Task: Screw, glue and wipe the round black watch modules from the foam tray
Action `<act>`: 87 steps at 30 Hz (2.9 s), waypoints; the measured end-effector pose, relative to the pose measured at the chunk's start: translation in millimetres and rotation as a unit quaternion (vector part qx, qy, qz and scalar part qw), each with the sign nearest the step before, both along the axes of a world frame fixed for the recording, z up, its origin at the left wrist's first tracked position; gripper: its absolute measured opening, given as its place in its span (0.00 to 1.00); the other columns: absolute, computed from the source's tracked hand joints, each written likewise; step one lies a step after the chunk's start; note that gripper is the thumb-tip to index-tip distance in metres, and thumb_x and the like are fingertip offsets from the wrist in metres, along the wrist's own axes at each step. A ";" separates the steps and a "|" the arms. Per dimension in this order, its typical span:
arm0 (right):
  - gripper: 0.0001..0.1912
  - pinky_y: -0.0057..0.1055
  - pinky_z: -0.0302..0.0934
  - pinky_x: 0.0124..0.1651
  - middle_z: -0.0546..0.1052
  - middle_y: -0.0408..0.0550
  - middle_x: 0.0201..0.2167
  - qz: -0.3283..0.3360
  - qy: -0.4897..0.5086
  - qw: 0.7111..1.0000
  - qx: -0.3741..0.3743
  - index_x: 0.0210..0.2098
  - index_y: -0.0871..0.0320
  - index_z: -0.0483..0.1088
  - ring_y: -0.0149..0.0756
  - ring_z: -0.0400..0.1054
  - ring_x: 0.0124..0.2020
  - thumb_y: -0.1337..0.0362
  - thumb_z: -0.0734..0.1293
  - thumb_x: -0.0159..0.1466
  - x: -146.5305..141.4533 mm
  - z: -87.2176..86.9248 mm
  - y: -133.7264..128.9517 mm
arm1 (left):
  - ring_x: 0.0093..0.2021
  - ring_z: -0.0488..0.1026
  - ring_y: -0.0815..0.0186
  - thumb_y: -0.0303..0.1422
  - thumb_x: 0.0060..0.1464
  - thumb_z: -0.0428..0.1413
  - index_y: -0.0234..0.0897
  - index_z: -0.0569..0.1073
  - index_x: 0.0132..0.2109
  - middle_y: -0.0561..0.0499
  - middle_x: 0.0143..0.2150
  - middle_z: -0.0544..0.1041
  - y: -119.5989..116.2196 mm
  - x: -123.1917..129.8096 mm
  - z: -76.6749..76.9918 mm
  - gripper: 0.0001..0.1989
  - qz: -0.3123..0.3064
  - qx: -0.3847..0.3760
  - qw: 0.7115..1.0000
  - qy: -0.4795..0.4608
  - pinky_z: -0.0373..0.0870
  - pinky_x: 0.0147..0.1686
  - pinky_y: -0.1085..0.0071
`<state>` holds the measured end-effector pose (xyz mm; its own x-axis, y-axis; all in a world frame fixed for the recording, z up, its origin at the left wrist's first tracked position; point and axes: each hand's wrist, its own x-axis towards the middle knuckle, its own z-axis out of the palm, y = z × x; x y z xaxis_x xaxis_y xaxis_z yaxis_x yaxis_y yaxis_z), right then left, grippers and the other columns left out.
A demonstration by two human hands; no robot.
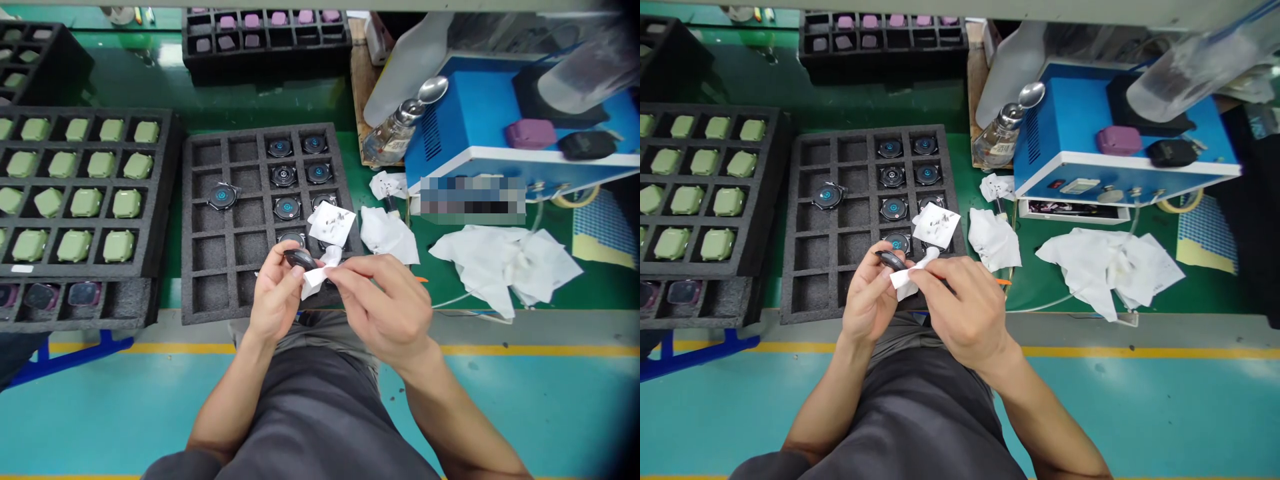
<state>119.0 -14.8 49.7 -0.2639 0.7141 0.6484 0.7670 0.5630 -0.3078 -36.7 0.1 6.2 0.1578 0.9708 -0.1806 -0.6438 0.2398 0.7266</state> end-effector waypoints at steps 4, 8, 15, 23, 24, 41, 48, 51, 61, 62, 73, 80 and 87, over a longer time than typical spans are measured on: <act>0.11 0.33 0.62 0.36 0.80 0.49 0.33 0.001 -0.005 1.000 0.000 0.41 0.60 0.76 0.36 0.73 0.35 0.78 0.68 0.62 4.3 0.8 -0.1 | 0.43 0.76 0.67 0.34 0.55 0.66 0.43 0.77 0.51 0.50 0.42 0.78 -2.4 3.6 -8.0 0.15 0.042 0.078 0.993 0.074 0.74 0.46 0.71; 0.11 0.34 0.62 0.36 0.80 0.50 0.32 0.004 -0.016 1.000 0.012 0.40 0.60 0.76 0.37 0.73 0.35 0.79 0.69 0.62 18.1 0.7 -1.9 | 0.46 0.79 0.64 0.27 0.55 0.65 0.41 0.75 0.43 0.50 0.42 0.79 -5.7 10.4 -13.1 0.09 0.089 0.151 0.977 0.124 0.74 0.50 0.66; 0.12 0.35 0.60 0.38 0.81 0.50 0.33 -0.006 -0.074 0.997 0.038 0.41 0.60 0.75 0.38 0.73 0.35 0.79 0.68 0.62 40.7 2.1 -5.2 | 0.49 0.81 0.60 0.25 0.53 0.66 0.39 0.73 0.39 0.50 0.42 0.82 -6.1 18.5 -7.8 0.11 0.136 0.168 0.962 0.169 0.74 0.56 0.59; 0.08 0.36 0.60 0.40 0.81 0.49 0.36 0.017 -0.129 0.991 0.033 0.43 0.58 0.75 0.38 0.73 0.37 0.72 0.65 0.67 39.5 7.8 -3.9 | 0.44 0.80 0.65 0.24 0.52 0.67 0.39 0.75 0.39 0.50 0.40 0.83 -8.2 21.3 -3.2 0.10 0.138 0.163 0.954 0.210 0.75 0.48 0.67; 0.08 0.36 0.61 0.40 0.81 0.50 0.36 0.014 -0.121 0.992 0.036 0.43 0.58 0.75 0.38 0.73 0.38 0.72 0.66 0.67 38.3 8.0 -4.0 | 0.43 0.80 0.65 0.25 0.52 0.67 0.38 0.75 0.38 0.49 0.40 0.83 -8.4 21.8 -2.8 0.09 0.136 0.160 0.953 0.217 0.75 0.47 0.67; 0.09 0.35 0.59 0.38 0.82 0.49 0.34 0.019 -0.106 0.994 0.013 0.41 0.58 0.75 0.37 0.72 0.36 0.74 0.64 0.67 28.3 10.9 -1.5 | 0.44 0.79 0.63 0.22 0.51 0.66 0.39 0.77 0.37 0.48 0.40 0.82 -8.2 21.8 -3.9 0.09 0.134 0.179 0.943 0.245 0.74 0.47 0.65; 0.09 0.34 0.58 0.37 0.81 0.48 0.34 0.014 -0.110 0.994 0.006 0.40 0.57 0.76 0.35 0.71 0.35 0.75 0.66 0.65 29.9 10.7 0.3 | 0.43 0.79 0.62 0.20 0.49 0.65 0.39 0.78 0.37 0.48 0.39 0.82 -8.6 22.6 -3.2 0.10 0.137 0.173 0.943 0.249 0.74 0.46 0.65; 0.09 0.35 0.58 0.37 0.81 0.48 0.34 0.018 -0.110 0.994 0.006 0.40 0.58 0.76 0.36 0.71 0.35 0.75 0.66 0.65 30.6 10.8 0.6 | 0.43 0.79 0.63 0.20 0.49 0.64 0.39 0.79 0.36 0.48 0.39 0.83 -9.0 22.5 -3.2 0.10 0.135 0.172 0.943 0.251 0.75 0.46 0.64; 0.09 0.35 0.57 0.38 0.81 0.48 0.34 0.016 -0.120 0.993 0.004 0.41 0.57 0.75 0.35 0.71 0.36 0.74 0.66 0.66 32.2 10.6 0.0 | 0.44 0.79 0.63 0.19 0.50 0.63 0.40 0.79 0.37 0.48 0.40 0.82 -8.4 22.4 -6.1 0.11 0.131 0.186 0.941 0.250 0.75 0.47 0.65; 0.09 0.35 0.57 0.38 0.81 0.48 0.34 0.015 -0.122 0.992 0.006 0.41 0.57 0.75 0.35 0.71 0.36 0.74 0.66 0.66 32.2 10.7 0.0 | 0.44 0.79 0.63 0.19 0.50 0.63 0.40 0.79 0.38 0.48 0.40 0.82 -8.5 22.3 -6.1 0.11 0.130 0.187 0.941 0.251 0.74 0.47 0.65; 0.10 0.35 0.57 0.38 0.81 0.47 0.35 0.025 -0.124 0.992 -0.004 0.41 0.56 0.76 0.35 0.71 0.36 0.74 0.64 0.67 33.7 10.4 1.0 | 0.43 0.80 0.62 0.22 0.50 0.65 0.40 0.80 0.36 0.47 0.39 0.82 -9.7 21.8 -6.5 0.08 0.133 0.171 0.940 0.263 0.75 0.46 0.64; 0.09 0.35 0.55 0.37 0.81 0.47 0.35 0.061 -0.113 0.992 -0.014 0.41 0.58 0.75 0.35 0.69 0.35 0.73 0.63 0.68 29.2 11.5 2.5 | 0.43 0.81 0.63 0.22 0.52 0.64 0.40 0.81 0.38 0.48 0.39 0.83 -9.5 21.7 -7.5 0.08 0.130 0.179 0.941 0.257 0.76 0.46 0.65; 0.10 0.36 0.59 0.41 0.81 0.47 0.36 0.118 -0.067 0.990 -0.045 0.43 0.58 0.75 0.36 0.71 0.39 0.72 0.63 0.69 22.3 9.2 -1.3 | 0.43 0.81 0.62 0.27 0.53 0.65 0.39 0.80 0.38 0.47 0.40 0.84 -10.6 22.2 -6.1 0.05 0.105 0.183 0.938 0.276 0.77 0.45 0.65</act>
